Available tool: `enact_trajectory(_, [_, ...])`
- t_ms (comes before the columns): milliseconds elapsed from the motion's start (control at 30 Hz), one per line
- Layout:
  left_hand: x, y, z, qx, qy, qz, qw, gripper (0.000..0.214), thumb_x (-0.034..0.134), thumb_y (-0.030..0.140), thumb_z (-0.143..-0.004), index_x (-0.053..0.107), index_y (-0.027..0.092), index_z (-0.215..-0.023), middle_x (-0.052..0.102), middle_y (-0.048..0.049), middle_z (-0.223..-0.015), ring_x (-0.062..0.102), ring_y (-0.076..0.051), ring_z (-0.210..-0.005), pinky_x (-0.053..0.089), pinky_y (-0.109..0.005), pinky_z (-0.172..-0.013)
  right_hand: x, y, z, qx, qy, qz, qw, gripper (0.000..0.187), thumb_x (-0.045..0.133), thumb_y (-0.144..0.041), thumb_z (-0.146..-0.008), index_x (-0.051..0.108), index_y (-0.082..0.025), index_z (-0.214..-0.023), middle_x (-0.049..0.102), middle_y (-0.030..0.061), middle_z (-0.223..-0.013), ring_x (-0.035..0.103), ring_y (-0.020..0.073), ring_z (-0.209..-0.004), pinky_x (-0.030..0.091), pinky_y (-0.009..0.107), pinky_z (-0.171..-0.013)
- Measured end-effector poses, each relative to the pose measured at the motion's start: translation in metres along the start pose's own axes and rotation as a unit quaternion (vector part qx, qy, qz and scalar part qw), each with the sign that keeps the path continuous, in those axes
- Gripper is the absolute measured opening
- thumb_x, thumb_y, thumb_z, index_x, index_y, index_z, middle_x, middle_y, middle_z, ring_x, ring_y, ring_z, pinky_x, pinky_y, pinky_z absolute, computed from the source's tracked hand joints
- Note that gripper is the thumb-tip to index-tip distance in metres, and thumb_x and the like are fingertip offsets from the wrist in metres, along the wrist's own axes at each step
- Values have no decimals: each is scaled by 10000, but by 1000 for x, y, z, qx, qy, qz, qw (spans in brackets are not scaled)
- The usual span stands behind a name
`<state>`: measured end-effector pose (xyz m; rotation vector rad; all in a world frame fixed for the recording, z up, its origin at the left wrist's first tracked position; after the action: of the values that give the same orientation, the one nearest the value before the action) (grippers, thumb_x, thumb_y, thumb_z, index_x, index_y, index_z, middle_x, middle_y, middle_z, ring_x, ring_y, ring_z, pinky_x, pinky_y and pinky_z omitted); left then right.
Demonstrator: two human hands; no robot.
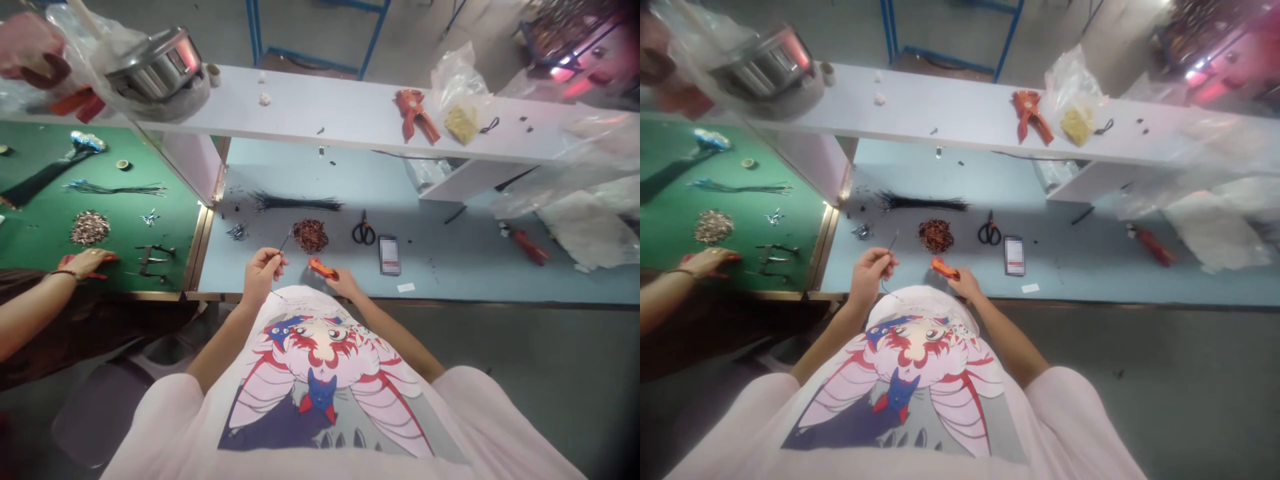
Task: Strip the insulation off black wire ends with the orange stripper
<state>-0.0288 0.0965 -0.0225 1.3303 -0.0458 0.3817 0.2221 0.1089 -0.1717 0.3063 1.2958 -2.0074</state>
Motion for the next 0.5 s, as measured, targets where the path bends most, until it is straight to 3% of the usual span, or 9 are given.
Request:
enact_trajectory(133, [5, 20, 4, 72, 4, -57, 996, 166, 655, 296, -746, 624, 154, -827, 612, 21, -603, 511, -55, -522, 409, -177, -533, -2, -44, 8, -41, -57, -147, 987, 410, 436, -358, -811, 607, -103, -1083, 660, 120, -983, 615, 234, -912, 470, 334, -778])
enact_trajectory(200, [10, 28, 8, 101, -2, -71, 992, 159, 636, 294, -780, 638, 158, -863, 577, 34, -578, 527, -61, -550, 426, -180, -567, -5, -76, 21, -66, -100, -247, 961, 460, 413, -383, -816, 571, -118, -1158, 658, 127, -1047, 638, 227, -905, 493, 341, -780])
enact_trajectory(267, [15, 34, 11, 115, -11, -77, 990, 177, 615, 308, -810, 639, 166, -913, 556, 43, -560, 499, -57, -509, 403, -174, -518, -3, -114, 41, -84, -190, -420, 883, 451, 485, -385, -789, 577, -124, -1144, 666, 128, -1046, 649, 233, -879, 501, 374, -805])
enact_trajectory(367, [20, 40, 17, 132, -14, -86, 987, 185, 596, 319, -832, 633, 177, -945, 585, 38, -592, 474, -51, -455, 377, -171, -449, 1, -160, 74, -74, -305, -540, 781, 391, 519, -400, -808, 613, -114, -1057, 683, 116, -956, 651, 224, -795, 521, 381, -752])
enact_trajectory(433, [21, 48, 22, 167, 1, -104, 980, 152, 598, 296, -831, 640, 177, -915, 628, 17, -669, 509, -52, -485, 417, -176, -479, 3, -175, 89, -57, -335, -565, 751, 384, 513, -424, -844, 613, -111, -1043, 677, 101, -914, 649, 213, -770, 528, 381, -732])
enact_trajectory(500, [21, 57, 28, 215, 20, -129, 968, 110, 606, 258, -823, 655, 174, -875, 641, 5, -715, 560, -63, -566, 455, -180, -545, 4, -182, 99, -49, -347, -573, 740, 373, 547, -412, -851, 602, -111, -1065, 668, 88, -903, 654, 209, -773, 532, 384, -734])
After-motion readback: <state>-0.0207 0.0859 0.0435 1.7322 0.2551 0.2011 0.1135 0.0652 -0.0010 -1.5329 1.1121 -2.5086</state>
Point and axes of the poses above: each hand's wrist, its own z-axis away from the middle knuckle, its own x-axis out of the palm, y = z × x, the point moved 10 cm from there along -z, towards the middle knuckle
